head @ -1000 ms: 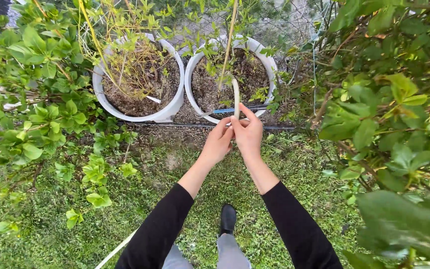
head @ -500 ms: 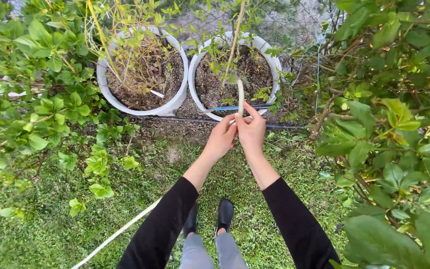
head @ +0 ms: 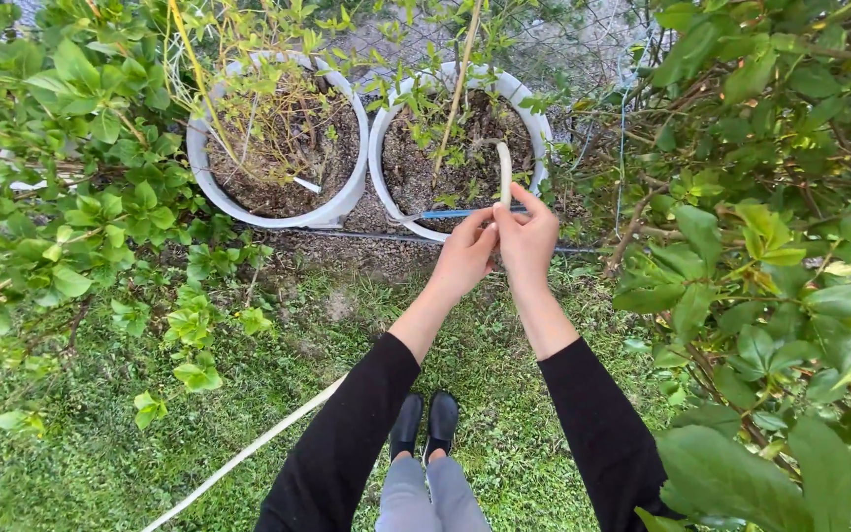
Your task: The recorder is positioning and securing a white irrigation tube into various potted plants in a garden.
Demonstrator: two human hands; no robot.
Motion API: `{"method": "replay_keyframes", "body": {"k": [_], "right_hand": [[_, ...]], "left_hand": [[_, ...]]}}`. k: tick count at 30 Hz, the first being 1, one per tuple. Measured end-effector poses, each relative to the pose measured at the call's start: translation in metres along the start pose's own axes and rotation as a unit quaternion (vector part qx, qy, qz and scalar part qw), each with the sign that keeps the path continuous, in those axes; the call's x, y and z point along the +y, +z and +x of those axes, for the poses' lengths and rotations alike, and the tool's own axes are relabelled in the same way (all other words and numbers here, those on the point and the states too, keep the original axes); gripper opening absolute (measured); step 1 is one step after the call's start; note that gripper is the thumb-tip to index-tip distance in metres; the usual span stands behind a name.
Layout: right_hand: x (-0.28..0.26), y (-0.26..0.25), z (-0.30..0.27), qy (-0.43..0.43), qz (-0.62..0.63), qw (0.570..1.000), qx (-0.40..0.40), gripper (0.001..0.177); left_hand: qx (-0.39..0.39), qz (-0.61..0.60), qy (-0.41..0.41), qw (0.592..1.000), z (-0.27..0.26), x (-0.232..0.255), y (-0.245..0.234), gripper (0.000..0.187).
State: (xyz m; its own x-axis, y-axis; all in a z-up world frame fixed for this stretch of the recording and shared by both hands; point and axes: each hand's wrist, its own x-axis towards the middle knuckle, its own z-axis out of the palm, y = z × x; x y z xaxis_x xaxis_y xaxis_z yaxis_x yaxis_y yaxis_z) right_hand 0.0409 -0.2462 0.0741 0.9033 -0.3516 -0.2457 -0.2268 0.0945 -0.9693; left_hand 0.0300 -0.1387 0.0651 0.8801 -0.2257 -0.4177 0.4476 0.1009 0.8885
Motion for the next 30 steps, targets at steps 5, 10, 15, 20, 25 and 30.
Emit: {"method": "replay_keyframes", "body": {"k": [5, 10, 15, 20, 25, 30], "right_hand": [[-0.001, -0.014, 0.006, -0.024, 0.001, 0.999, 0.022, 0.042], [0.008, -0.008, 0.002, -0.013, 0.027, 0.999, 0.011, 0.043], [0.011, 0.005, -0.001, -0.017, 0.003, 1.0, 0.015, 0.044], [0.009, 0.017, -0.004, -0.011, 0.021, 1.0, 0.006, 0.045], [0.009, 0.029, -0.005, 0.002, 0.011, 1.0, 0.01, 0.045], [-0.014, 0.038, -0.015, -0.002, 0.003, 1.0, 0.006, 0.045]], "left_hand": [[-0.008, 0.01, 0.019, 1.0, 0.01, -0.009, 0.015, 0.031], [-0.025, -0.028, 0.01, 0.999, 0.008, -0.013, 0.005, 0.03], [-0.026, 0.001, 0.018, 0.999, 0.004, -0.007, -0.011, 0.03], [-0.021, 0.018, 0.009, 1.0, -0.001, 0.003, -0.022, 0.033], [-0.026, 0.006, 0.012, 1.0, 0.002, -0.001, -0.034, 0.034], [-0.029, 0.009, 0.002, 1.0, 0.0, 0.006, -0.042, 0.036]]}}
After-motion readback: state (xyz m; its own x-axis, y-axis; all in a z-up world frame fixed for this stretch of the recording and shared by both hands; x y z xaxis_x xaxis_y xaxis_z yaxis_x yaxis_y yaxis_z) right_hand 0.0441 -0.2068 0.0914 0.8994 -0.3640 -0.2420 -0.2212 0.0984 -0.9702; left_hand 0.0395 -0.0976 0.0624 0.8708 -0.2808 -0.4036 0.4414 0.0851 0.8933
